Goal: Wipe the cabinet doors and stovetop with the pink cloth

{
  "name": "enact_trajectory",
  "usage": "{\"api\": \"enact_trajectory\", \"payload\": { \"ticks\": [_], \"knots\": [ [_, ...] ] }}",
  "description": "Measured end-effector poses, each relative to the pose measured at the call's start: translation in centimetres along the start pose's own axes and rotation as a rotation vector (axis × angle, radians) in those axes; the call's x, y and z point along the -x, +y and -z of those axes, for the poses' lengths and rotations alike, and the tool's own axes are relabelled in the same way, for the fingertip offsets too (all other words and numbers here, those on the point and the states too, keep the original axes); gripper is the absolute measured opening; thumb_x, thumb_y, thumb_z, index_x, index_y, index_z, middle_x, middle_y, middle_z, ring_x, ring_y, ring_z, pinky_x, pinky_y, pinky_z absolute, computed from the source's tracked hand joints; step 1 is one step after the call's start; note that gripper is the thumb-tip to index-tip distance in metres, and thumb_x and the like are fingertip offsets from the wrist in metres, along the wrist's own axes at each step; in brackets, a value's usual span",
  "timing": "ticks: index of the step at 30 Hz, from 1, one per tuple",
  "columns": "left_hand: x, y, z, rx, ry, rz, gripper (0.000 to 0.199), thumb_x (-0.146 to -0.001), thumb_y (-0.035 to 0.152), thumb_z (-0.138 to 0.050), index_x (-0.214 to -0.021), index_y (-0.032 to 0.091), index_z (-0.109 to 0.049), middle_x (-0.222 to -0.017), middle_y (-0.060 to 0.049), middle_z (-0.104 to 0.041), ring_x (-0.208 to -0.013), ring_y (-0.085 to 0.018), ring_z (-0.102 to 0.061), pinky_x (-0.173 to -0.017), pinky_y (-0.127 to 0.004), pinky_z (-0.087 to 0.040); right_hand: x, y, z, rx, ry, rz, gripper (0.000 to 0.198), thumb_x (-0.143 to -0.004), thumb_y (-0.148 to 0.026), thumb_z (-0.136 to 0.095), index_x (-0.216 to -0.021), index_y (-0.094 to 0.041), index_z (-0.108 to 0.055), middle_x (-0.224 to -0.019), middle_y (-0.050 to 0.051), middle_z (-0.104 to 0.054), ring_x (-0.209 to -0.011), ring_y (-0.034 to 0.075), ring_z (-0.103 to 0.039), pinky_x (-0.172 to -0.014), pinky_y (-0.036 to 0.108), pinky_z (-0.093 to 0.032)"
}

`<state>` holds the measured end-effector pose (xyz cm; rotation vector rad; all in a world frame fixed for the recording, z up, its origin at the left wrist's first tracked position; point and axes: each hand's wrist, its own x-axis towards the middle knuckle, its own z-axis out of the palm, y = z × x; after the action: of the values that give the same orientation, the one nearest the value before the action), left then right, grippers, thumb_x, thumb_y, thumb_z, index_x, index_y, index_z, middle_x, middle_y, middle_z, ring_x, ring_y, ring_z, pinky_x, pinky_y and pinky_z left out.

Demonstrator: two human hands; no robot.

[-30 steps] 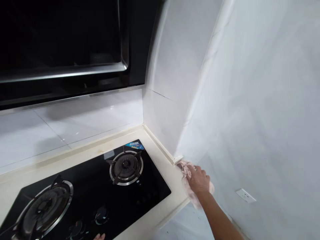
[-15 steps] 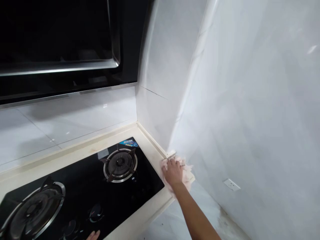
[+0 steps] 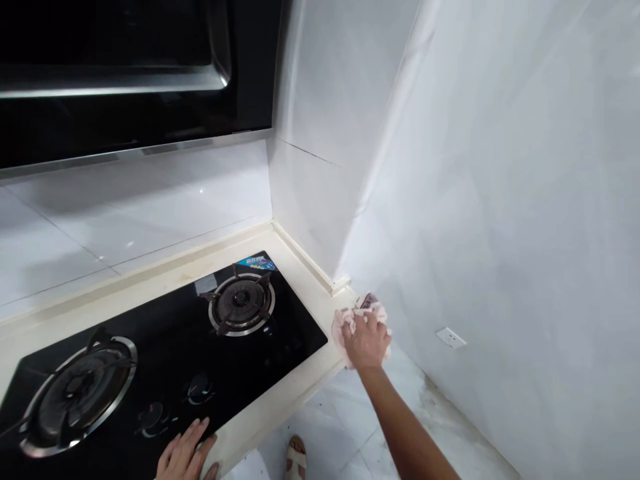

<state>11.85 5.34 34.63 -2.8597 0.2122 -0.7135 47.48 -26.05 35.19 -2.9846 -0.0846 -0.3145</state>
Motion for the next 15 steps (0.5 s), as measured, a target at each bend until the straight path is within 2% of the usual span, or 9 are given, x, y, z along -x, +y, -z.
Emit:
{"api": "enact_trajectory", "payload": {
  "ticks": [3,5,8,10,11,13,15],
  "knots": [
    [0.0,0.3,0.2,0.009,-0.025,0.026,0.029,-0.087,0.041,-0.060,-0.111,0.025,-0.068,-0.127,-0.008,-0.068,-0.119,-0.024,-0.058,-0.101,-0.038,-0.035,7.5,-3.1,0.3,-0.073,0.034,0.107,0.043,-0.095,-0.047,-0.047,-0.121,-0.019,-0.066,-0.133,0.015,-0.052,-0.111,0.034,-0.046,-0.088,0.046,-0.038],
    [0.2,0.3,0.1,0.008,-0.024,0.026,0.030,-0.088,0.043,-0.059,-0.111,0.025,-0.068,-0.128,-0.008,-0.067,-0.119,-0.024,-0.058,-0.101,-0.038,-0.035,12.4,-5.7,0.5,-0.184,0.033,0.223,0.041,-0.095,-0.045,-0.046,-0.117,-0.017,-0.066,-0.116,0.016,-0.057,-0.103,0.031,-0.047,-0.087,0.046,-0.038],
    [0.3,0.1,0.0,0.004,-0.011,0.006,0.030,-0.089,0.043,-0.058,-0.111,0.025,-0.068,-0.127,-0.009,-0.068,-0.119,-0.025,-0.058,-0.100,-0.038,-0.036,17.6,-8.7,0.9,-0.428,-0.018,0.584,0.035,-0.088,-0.045,-0.055,-0.113,-0.025,-0.067,-0.121,0.009,-0.057,-0.103,0.029,-0.047,-0.094,0.049,-0.036],
    [0.4,0.0,0.0,0.001,-0.010,-0.001,0.030,-0.089,0.042,-0.058,-0.111,0.024,-0.068,-0.126,-0.010,-0.068,-0.119,-0.025,-0.058,-0.100,-0.039,-0.036,18.3,-8.9,0.9,-0.481,-0.014,0.774,0.038,-0.083,-0.049,-0.060,-0.112,-0.026,-0.067,-0.128,0.007,-0.055,-0.108,0.030,-0.046,-0.100,0.052,-0.032],
    [0.4,0.0,0.0,0.002,-0.014,-0.002,0.030,-0.089,0.042,-0.058,-0.111,0.024,-0.068,-0.127,-0.010,-0.068,-0.119,-0.026,-0.058,-0.100,-0.040,-0.036,17.7,-8.3,0.7,-0.457,-0.003,0.808,0.041,-0.081,-0.052,-0.061,-0.112,-0.026,-0.068,-0.131,0.007,-0.054,-0.112,0.031,-0.044,-0.102,0.053,-0.031],
    [0.4,0.0,0.0,0.009,-0.034,-0.001,0.031,-0.089,0.041,-0.059,-0.112,0.023,-0.068,-0.128,-0.011,-0.067,-0.120,-0.027,-0.057,-0.101,-0.040,-0.035,14.9,-5.8,0.1,-0.348,0.017,0.736,0.044,-0.081,-0.054,-0.062,-0.114,-0.026,-0.069,-0.135,0.008,-0.052,-0.118,0.035,-0.041,-0.101,0.053,-0.030],
    [0.5,0.1,-0.1,0.021,-0.058,0.005,0.031,-0.089,0.040,-0.059,-0.113,0.022,-0.068,-0.129,-0.012,-0.066,-0.121,-0.027,-0.057,-0.102,-0.041,-0.035,10.7,-2.2,-0.7,-0.252,-0.017,0.556,0.046,-0.083,-0.053,-0.061,-0.119,-0.027,-0.068,-0.136,0.011,-0.051,-0.116,0.034,-0.042,-0.097,0.049,-0.033]
  ]
}}
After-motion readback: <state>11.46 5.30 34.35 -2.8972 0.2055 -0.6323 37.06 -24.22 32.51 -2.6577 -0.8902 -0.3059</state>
